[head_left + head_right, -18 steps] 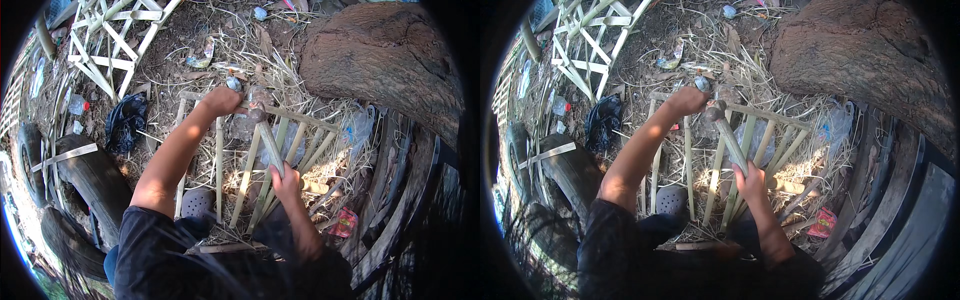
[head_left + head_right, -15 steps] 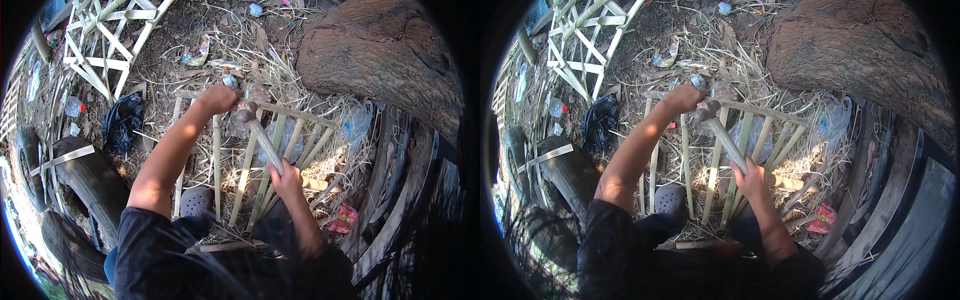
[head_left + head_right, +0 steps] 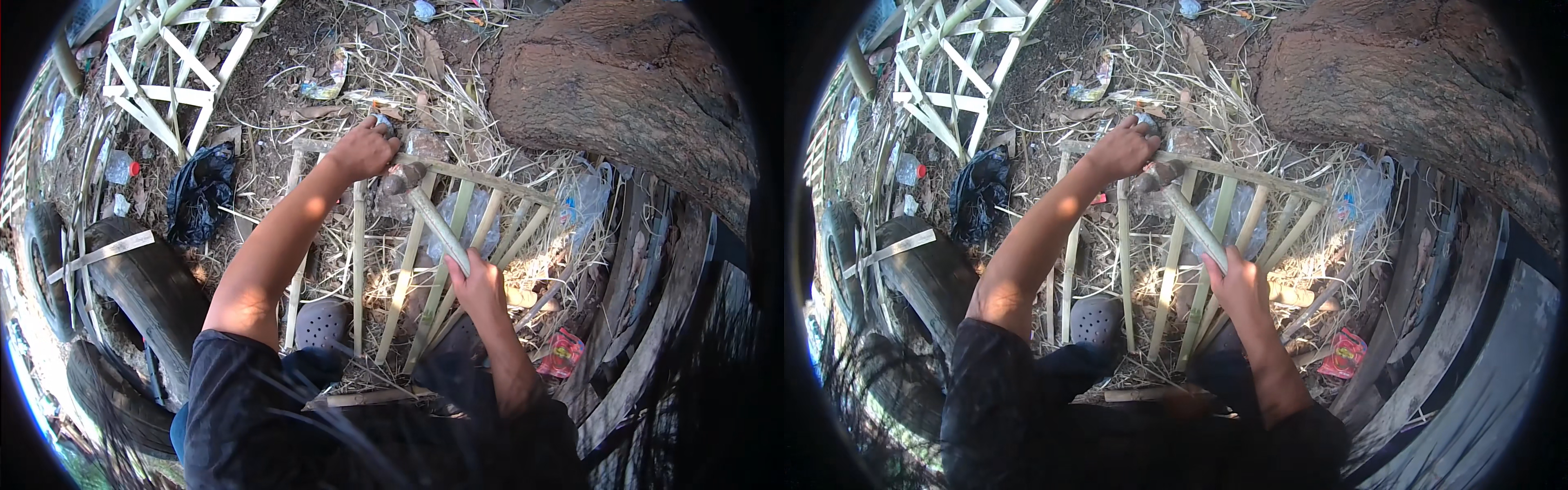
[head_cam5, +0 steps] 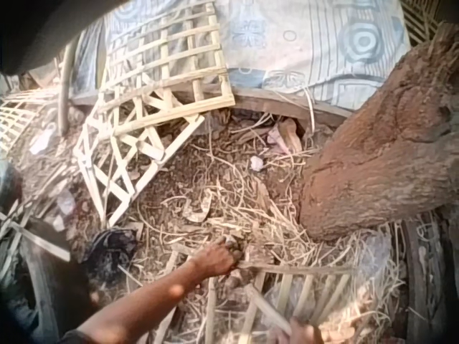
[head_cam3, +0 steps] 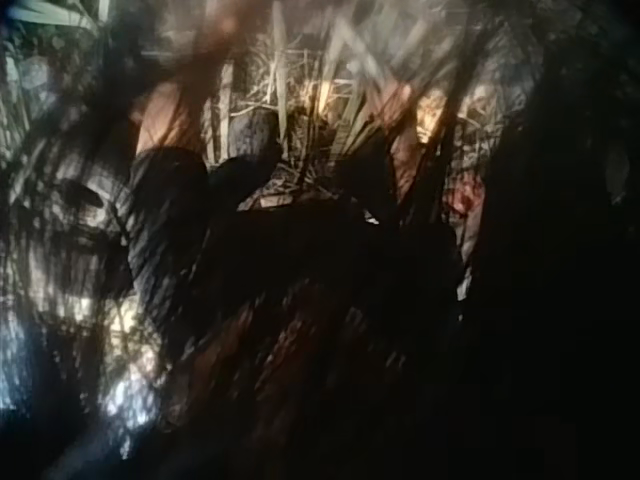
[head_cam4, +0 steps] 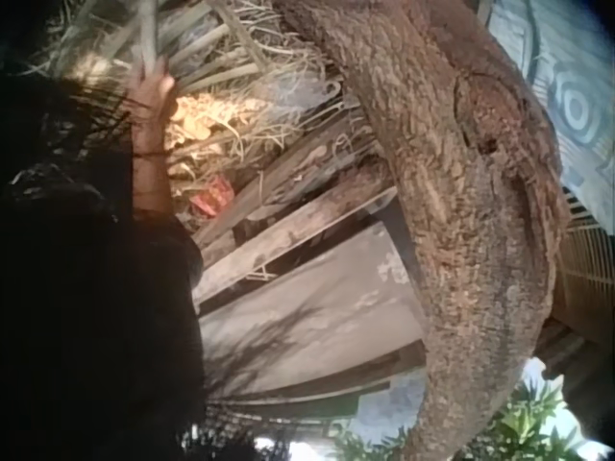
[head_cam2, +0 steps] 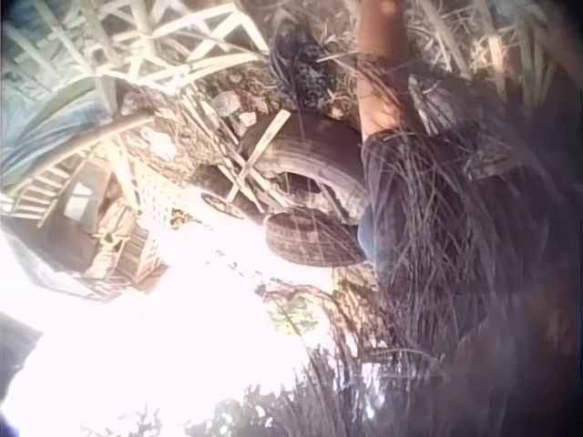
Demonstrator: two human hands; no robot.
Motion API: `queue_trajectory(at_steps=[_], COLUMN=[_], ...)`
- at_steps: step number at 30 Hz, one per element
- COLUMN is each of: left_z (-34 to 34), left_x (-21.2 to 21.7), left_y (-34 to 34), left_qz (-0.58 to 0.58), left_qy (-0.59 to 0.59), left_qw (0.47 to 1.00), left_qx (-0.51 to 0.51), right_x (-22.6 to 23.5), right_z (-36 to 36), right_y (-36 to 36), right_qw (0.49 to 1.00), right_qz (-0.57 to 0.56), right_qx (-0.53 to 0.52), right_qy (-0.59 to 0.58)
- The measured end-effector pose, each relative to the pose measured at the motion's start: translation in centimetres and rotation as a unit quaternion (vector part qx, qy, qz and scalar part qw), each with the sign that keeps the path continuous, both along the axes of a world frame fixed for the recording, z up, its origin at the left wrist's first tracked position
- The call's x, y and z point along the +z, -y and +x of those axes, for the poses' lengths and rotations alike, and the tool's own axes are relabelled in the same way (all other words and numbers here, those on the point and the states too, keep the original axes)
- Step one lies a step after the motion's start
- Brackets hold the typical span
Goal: The person taps bamboo strips into a cage-like frame and then uses a large knife to shave and thin a separate bamboo strip.
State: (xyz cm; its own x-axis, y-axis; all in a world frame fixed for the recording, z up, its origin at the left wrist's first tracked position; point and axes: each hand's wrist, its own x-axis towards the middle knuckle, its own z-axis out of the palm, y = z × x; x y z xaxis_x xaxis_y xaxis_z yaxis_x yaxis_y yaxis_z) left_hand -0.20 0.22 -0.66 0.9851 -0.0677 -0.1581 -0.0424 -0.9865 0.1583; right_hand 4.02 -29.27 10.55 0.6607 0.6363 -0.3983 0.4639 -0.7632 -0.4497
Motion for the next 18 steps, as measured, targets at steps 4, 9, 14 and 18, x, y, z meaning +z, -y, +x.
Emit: queue_trajectory(at_steps=[4, 9, 14, 18], left_z=[0.0, 0.2, 0.0, -0.1], left_x=[-0.3, 0.2, -0.8, -0.3], left_y=[0.6, 0.3, 0.5, 0.1], left_qz=[-0.009, -0.014, 0.009, 0.004], left_qy=[-0.001, -0.045, 0.009, 0.008], left_qw=[1.0, 0.999, 1.0, 1.0], left_qx=[0.006, -0.001, -0.012, -0.019], right_x=[-0.3, 0.8, 1.1, 1.2], right_z=[0.1, 0.3, 1.5, 2.2], right_y=[1.0, 1.3, 0.8, 0.8], right_qw=[0.998, 0.997, 0.998, 0.994], right_qz=[0.061, 0.026, 0.006, 0.014], right_qx=[0.027, 0.065, 0.058, 0.1], right_qy=[0.01, 0.024, 0.023, 0.046])
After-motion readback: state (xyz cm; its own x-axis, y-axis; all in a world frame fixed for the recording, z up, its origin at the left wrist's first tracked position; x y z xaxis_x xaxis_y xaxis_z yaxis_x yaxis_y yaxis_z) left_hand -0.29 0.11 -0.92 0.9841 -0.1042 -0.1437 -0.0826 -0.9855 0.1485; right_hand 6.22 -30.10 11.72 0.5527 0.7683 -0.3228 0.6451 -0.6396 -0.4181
